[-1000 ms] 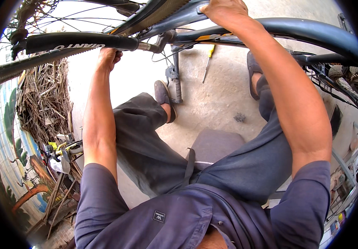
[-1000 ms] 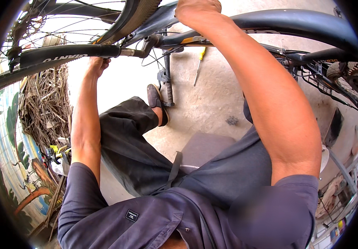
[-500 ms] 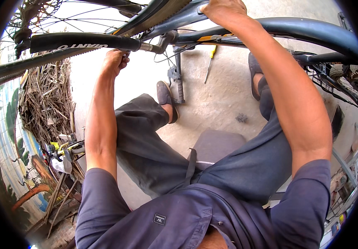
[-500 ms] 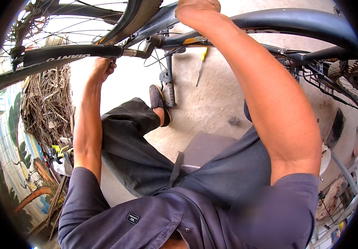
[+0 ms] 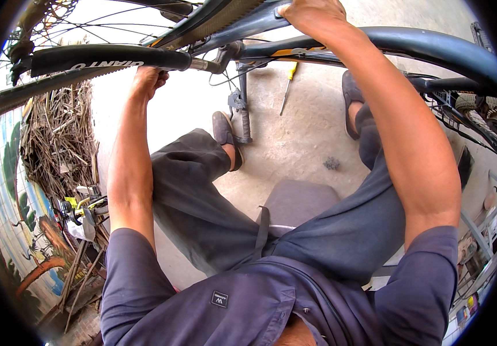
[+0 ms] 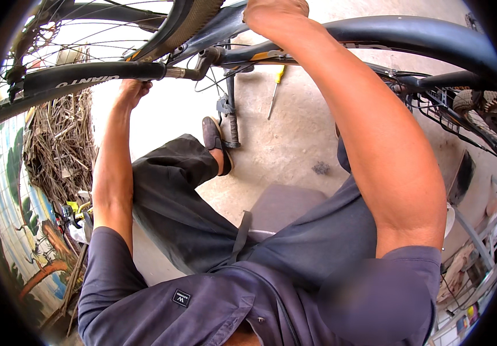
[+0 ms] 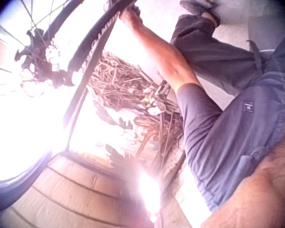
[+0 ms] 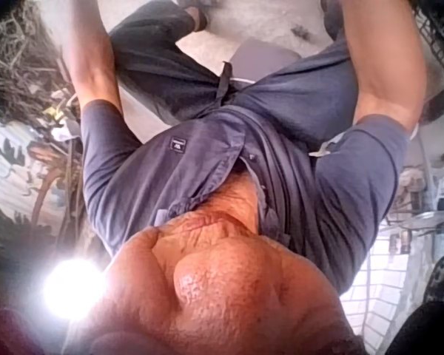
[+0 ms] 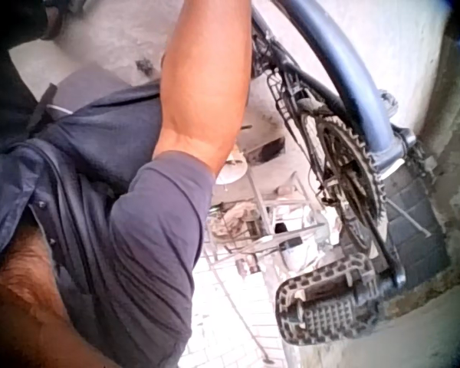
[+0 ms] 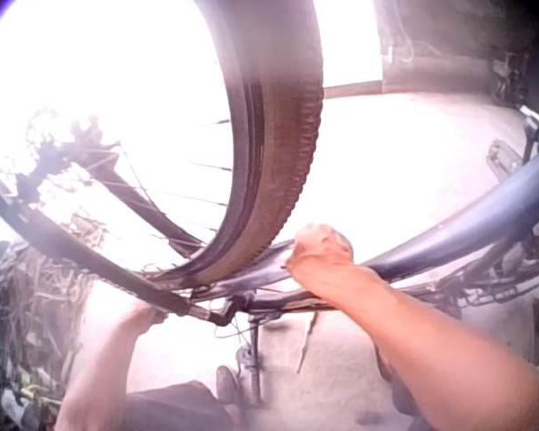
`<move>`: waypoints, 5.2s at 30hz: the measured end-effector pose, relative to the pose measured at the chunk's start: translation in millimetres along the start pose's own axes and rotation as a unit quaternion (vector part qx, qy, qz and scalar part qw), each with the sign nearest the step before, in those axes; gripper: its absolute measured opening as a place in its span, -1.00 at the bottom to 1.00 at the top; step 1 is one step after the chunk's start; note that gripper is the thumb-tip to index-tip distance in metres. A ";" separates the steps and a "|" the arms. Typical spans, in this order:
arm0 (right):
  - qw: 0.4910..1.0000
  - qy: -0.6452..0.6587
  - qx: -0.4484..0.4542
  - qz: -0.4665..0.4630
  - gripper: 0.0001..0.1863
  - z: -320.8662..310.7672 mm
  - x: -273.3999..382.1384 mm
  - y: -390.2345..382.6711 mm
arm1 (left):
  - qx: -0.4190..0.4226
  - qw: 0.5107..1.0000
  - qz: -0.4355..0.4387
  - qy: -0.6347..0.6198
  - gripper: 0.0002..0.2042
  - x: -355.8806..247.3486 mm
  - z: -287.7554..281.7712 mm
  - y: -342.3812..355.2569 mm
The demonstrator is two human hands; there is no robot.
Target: The person is repairing a bicycle tire by removing the wheel, using a tire lever to pry the tire bead off the rim, and manipulating the inner tube. They then use a hand pump to inflate the tire and reattach the wheel to the bicycle frame.
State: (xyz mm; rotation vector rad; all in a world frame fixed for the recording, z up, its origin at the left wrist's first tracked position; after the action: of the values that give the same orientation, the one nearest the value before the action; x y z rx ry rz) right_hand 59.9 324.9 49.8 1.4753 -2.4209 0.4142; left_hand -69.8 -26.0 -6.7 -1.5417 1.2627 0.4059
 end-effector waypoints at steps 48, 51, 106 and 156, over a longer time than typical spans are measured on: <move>1.000 0.000 -0.023 -0.007 -0.74 1.2 0.6 5.1 | 0.002 1.000 -0.004 0.011 -0.88 11.8 -18.6 -0.3; 1.000 0.007 0.006 0.015 -0.74 1.1 -0.8 7.5 | 0.019 0.999 0.025 0.009 -0.87 11.8 -17.7 9.7; 1.000 -0.003 0.003 -0.020 -0.70 -8.8 4.9 2.5 | 0.095 0.969 0.062 -0.218 -0.86 12.4 -1.6 25.3; 0.999 0.005 -0.012 -0.039 -0.71 -8.6 5.9 1.4 | -0.006 0.995 0.045 -0.085 -0.88 0.6 7.4 -0.9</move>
State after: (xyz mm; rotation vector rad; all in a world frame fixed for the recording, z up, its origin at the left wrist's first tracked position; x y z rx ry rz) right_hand 56.7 324.0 59.8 1.5494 -2.3437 0.3733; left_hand -66.3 -20.1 -9.6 -1.4313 1.2002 0.5920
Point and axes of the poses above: each hand's wrist, its own y-axis towards the middle knuckle, its own z-axis out of the palm, x = y × z, the point moved 2 cm from there along y, towards the middle knuckle, and after that the axes turned 5 degrees about -y, right-handed, at the moved point
